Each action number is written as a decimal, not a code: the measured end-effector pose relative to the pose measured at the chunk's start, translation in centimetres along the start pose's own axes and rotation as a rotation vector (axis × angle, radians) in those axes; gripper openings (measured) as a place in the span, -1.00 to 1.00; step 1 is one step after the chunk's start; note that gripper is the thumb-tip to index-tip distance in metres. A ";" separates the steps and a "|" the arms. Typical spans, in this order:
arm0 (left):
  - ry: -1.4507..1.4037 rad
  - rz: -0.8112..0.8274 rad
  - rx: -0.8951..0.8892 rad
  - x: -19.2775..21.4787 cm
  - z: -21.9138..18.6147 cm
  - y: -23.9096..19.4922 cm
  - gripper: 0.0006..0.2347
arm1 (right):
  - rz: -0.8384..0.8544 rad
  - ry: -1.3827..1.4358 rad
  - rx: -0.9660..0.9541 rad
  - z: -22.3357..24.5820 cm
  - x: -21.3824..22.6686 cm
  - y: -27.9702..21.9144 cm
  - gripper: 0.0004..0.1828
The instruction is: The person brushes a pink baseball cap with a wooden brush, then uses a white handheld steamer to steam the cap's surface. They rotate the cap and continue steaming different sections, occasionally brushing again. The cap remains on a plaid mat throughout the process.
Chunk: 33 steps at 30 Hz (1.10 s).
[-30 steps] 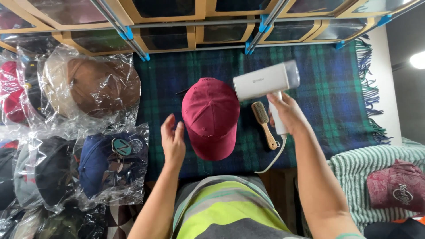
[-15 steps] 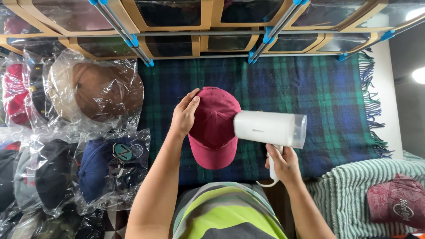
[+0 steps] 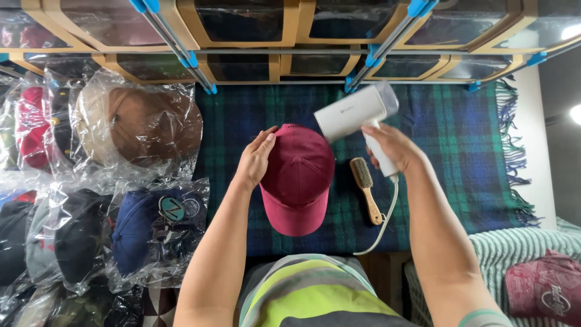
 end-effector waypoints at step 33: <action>0.559 -0.147 -0.313 12.9 -17.5 -12.3 -0.63 | -0.414 -0.708 1.083 10.0 -17.8 -12.0 -0.54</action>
Point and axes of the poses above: each hand's wrist, its own y-axis towards the middle knuckle, its own x-axis out of the back of the hand, z = x × y, the point moved 10 cm from there along y, towards the middle knuckle, and after that the axes turned 5 degrees about z, right-handed, at the moved point
